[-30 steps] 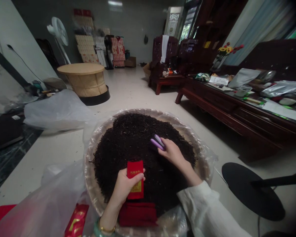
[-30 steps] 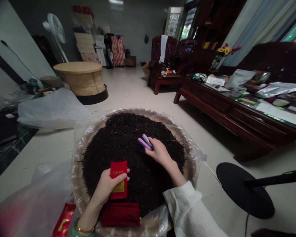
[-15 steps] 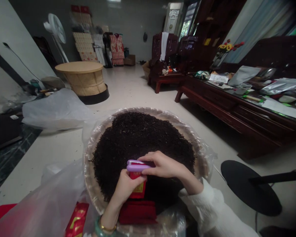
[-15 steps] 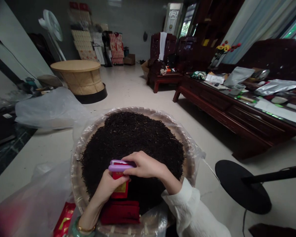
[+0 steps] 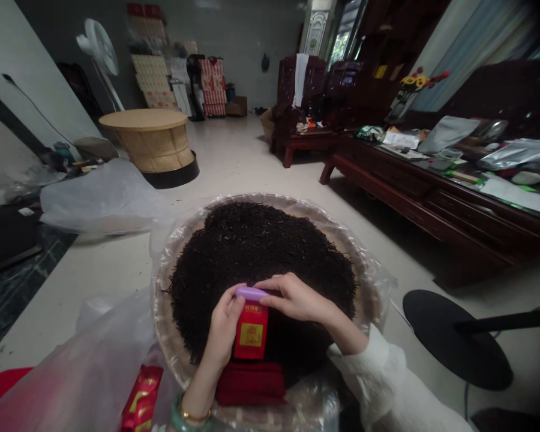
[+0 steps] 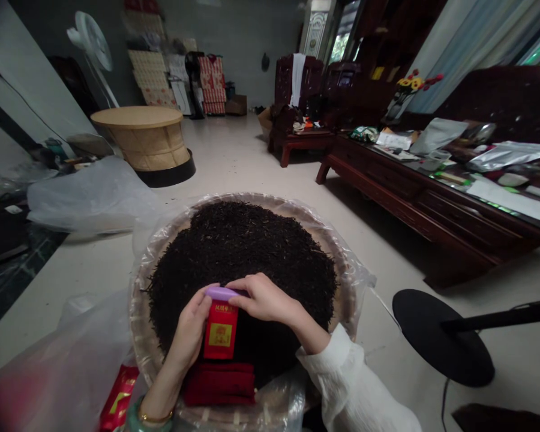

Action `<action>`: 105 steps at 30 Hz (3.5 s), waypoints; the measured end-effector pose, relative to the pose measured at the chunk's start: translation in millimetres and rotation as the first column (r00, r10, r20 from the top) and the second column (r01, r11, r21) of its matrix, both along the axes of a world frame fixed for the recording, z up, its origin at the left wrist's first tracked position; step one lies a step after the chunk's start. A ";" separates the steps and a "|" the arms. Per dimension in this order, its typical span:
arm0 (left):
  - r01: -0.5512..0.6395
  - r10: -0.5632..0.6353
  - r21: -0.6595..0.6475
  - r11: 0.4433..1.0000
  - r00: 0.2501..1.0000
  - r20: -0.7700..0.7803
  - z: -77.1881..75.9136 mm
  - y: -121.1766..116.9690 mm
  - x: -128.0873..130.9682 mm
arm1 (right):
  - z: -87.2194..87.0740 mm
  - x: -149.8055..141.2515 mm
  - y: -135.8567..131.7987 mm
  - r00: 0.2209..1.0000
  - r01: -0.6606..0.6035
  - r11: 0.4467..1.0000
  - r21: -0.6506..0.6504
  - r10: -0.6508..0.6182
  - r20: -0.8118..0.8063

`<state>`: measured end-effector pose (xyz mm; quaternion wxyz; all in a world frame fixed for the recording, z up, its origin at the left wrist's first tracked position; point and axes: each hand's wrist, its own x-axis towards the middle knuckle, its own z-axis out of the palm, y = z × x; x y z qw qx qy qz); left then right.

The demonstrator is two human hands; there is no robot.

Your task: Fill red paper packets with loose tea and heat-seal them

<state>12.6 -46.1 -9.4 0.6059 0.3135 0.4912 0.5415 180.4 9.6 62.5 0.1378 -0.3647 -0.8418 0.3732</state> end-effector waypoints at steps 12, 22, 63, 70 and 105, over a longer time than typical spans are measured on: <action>-0.015 0.015 -0.003 1.000 0.999 0.037 -0.6 5.7 -0.6 | -6.2 -0.5 0.9 0.999 0.006 0.998 -0.061 -0.008 -0.034; -0.002 0.004 -0.029 1.000 0.998 0.056 2.9 8.3 -1.5 | -12.9 -1.8 4.5 0.997 0.001 0.998 -0.065 -0.006 -0.076; 0.193 -0.196 -0.068 0.979 0.980 -0.028 -0.1 18.0 -2.6 | -34.9 27.3 32.1 0.960 0.270 0.961 -0.058 -0.273 -0.062; 0.220 -0.225 -0.065 0.973 0.972 -0.070 3.8 15.2 3.2 | -28.5 8.6 22.4 0.943 0.322 0.903 0.283 -0.331 -0.016; -0.020 0.030 -0.098 0.995 0.994 0.108 5.5 9.2 -28.7 | -11.5 -4.8 6.7 0.799 0.341 0.884 -0.319 -0.451 -0.397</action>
